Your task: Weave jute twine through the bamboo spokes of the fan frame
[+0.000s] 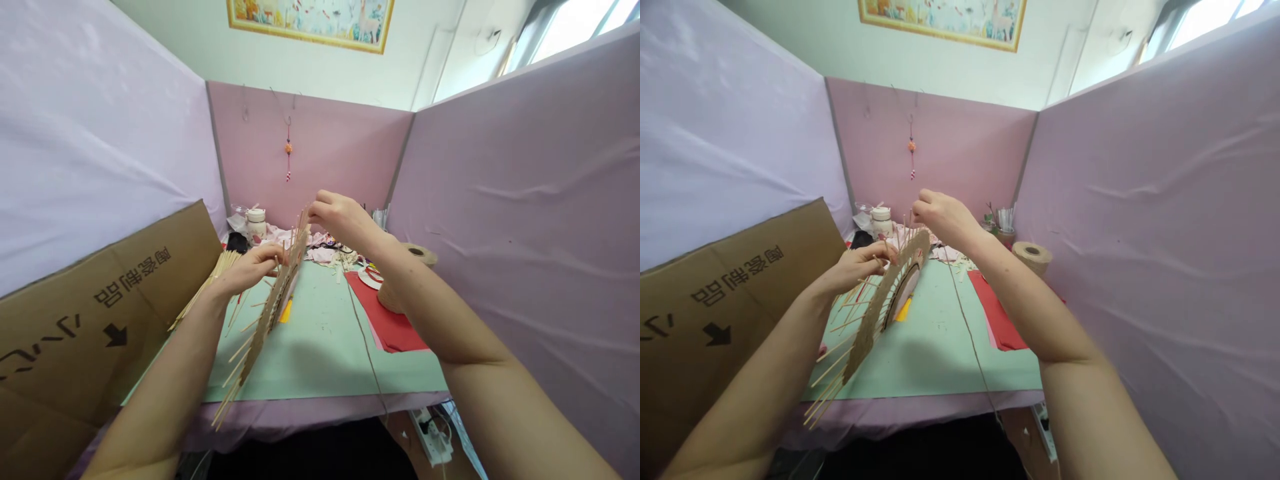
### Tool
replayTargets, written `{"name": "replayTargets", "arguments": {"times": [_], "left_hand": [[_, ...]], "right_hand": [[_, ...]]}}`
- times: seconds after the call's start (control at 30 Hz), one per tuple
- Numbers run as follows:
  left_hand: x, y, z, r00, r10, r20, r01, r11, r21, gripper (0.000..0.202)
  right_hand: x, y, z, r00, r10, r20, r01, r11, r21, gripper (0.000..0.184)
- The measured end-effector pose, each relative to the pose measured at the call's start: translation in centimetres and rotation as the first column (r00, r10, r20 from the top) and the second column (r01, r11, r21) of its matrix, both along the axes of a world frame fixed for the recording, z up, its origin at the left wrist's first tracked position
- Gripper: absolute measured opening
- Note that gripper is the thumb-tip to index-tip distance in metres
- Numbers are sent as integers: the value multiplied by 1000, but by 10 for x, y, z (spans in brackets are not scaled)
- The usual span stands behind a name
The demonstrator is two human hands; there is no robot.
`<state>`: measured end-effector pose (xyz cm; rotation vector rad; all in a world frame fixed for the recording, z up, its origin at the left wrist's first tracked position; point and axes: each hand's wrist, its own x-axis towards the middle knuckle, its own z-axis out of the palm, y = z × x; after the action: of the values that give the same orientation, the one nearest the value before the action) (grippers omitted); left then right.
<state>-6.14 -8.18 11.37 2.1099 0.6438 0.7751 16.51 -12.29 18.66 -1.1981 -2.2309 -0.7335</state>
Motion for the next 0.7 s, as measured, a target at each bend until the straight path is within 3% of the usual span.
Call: {"name": "replayTargets", "arguments": {"times": [0.2, 0.33, 0.47, 0.57, 0.7], "left_hand": [[3, -2, -1, 1000, -28, -6, 28, 1000, 11, 21], [2, -2, -1, 1000, -21, -15, 21, 1000, -1, 18], [0, -1, -4, 1000, 1, 21, -1, 1000, -22, 17], [0, 0, -8, 999, 3, 39, -2, 999, -32, 19], [0, 2, -12, 998, 20, 54, -18, 999, -43, 18]], "right_hand": [[-18, 7, 5, 996, -86, -5, 86, 995, 53, 16], [-20, 6, -2, 980, -157, -118, 165, 985, 57, 17], [-11, 5, -30, 923, -248, -296, 272, 961, 42, 20], [-4, 16, -62, 847, -327, -418, 325, 943, -78, 18], [-2, 41, -98, 788, -336, -515, 213, 935, -285, 18]]}}
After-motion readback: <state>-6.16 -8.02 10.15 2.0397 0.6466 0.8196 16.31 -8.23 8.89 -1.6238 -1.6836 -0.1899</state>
